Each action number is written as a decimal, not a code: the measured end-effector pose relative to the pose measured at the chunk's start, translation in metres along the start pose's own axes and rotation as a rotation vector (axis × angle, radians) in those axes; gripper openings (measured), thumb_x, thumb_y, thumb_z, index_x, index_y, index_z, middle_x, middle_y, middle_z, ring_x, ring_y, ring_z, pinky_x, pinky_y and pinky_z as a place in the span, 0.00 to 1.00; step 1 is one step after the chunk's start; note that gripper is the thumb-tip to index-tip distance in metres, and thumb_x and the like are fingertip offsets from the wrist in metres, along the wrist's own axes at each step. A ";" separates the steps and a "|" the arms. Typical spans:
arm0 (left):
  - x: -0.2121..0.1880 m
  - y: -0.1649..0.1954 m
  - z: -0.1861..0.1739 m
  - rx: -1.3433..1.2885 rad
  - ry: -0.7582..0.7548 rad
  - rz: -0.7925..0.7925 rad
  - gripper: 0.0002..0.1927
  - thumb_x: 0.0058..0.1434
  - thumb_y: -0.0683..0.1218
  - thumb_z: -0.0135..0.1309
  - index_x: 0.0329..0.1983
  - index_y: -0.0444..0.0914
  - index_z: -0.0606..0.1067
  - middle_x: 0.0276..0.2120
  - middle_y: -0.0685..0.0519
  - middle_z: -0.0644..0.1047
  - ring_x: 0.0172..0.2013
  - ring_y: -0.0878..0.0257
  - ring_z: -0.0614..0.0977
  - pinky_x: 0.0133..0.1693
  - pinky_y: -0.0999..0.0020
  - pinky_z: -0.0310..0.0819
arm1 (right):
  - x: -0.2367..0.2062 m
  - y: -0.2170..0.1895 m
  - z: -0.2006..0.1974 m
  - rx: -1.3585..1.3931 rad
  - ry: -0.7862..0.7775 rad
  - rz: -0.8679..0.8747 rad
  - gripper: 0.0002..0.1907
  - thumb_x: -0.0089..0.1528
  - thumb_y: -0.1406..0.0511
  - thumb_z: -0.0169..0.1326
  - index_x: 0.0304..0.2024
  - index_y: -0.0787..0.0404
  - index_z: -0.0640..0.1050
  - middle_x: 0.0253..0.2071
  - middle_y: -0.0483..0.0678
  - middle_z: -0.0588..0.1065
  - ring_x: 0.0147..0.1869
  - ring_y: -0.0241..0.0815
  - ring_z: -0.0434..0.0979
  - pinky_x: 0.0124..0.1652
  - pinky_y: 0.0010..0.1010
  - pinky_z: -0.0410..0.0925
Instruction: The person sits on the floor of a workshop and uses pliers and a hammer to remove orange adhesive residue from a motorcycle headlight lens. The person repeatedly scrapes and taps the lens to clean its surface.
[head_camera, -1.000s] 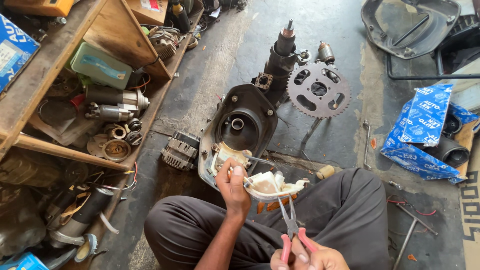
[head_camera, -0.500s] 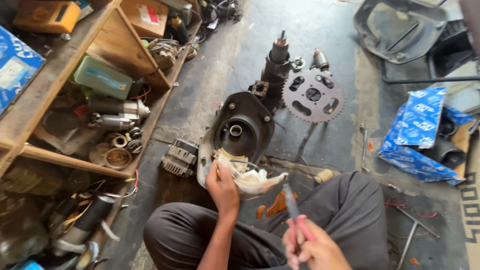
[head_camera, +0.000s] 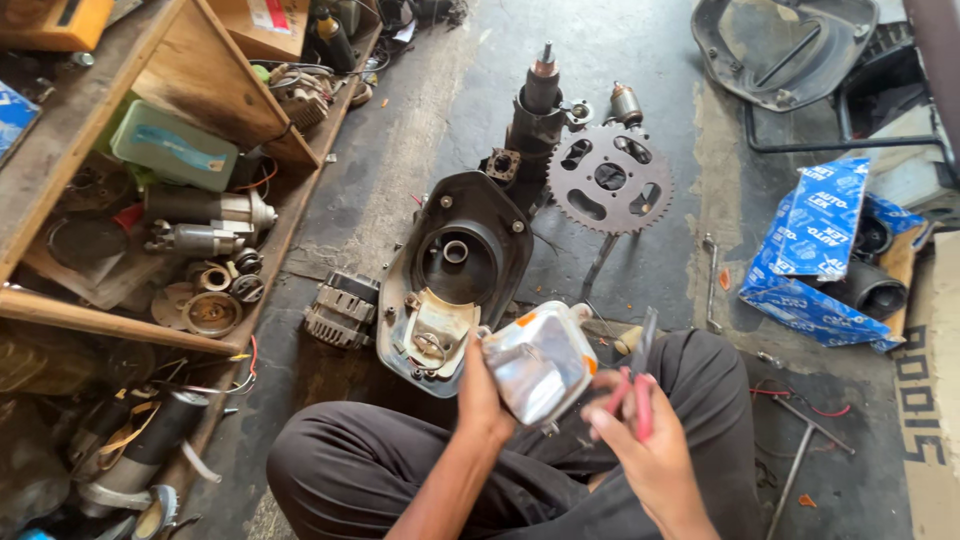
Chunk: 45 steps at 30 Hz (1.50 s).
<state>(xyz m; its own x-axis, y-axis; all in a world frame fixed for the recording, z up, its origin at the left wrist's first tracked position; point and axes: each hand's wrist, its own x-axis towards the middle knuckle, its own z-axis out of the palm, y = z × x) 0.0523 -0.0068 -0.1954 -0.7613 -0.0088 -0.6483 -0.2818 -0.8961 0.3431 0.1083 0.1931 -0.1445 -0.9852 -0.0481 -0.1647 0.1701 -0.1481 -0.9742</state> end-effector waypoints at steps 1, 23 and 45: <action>0.003 -0.010 -0.004 -0.005 0.019 -0.004 0.32 0.67 0.66 0.41 0.56 0.36 0.73 0.46 0.45 0.81 0.45 0.53 0.84 0.50 0.57 0.79 | 0.006 0.008 0.003 -0.012 0.035 -0.020 0.17 0.59 0.71 0.59 0.50 0.68 0.74 0.35 0.46 0.75 0.35 0.35 0.76 0.39 0.28 0.70; -0.038 0.008 -0.006 0.692 -0.535 0.311 0.25 0.54 0.46 0.69 0.52 0.33 0.74 0.41 0.52 0.82 0.41 0.67 0.83 0.45 0.69 0.78 | 0.015 -0.004 -0.054 -0.693 -0.148 -0.452 0.17 0.53 0.76 0.51 0.45 0.62 0.77 0.47 0.48 0.75 0.52 0.38 0.76 0.52 0.26 0.68; -0.012 -0.073 -0.034 0.773 -0.567 0.297 0.15 0.60 0.46 0.65 0.45 0.33 0.77 0.34 0.53 0.81 0.31 0.67 0.79 0.36 0.70 0.74 | 0.009 0.031 -0.099 -1.424 -0.108 -0.821 0.16 0.48 0.71 0.55 0.40 0.65 0.79 0.48 0.54 0.74 0.54 0.54 0.73 0.50 0.45 0.63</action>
<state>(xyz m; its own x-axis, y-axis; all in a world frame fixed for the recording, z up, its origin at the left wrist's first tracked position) 0.1019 0.0435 -0.2357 -0.9715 0.2079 -0.1138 -0.1835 -0.3556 0.9164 0.1027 0.2863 -0.1910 -0.7794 -0.4934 0.3863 -0.5807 0.8002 -0.1496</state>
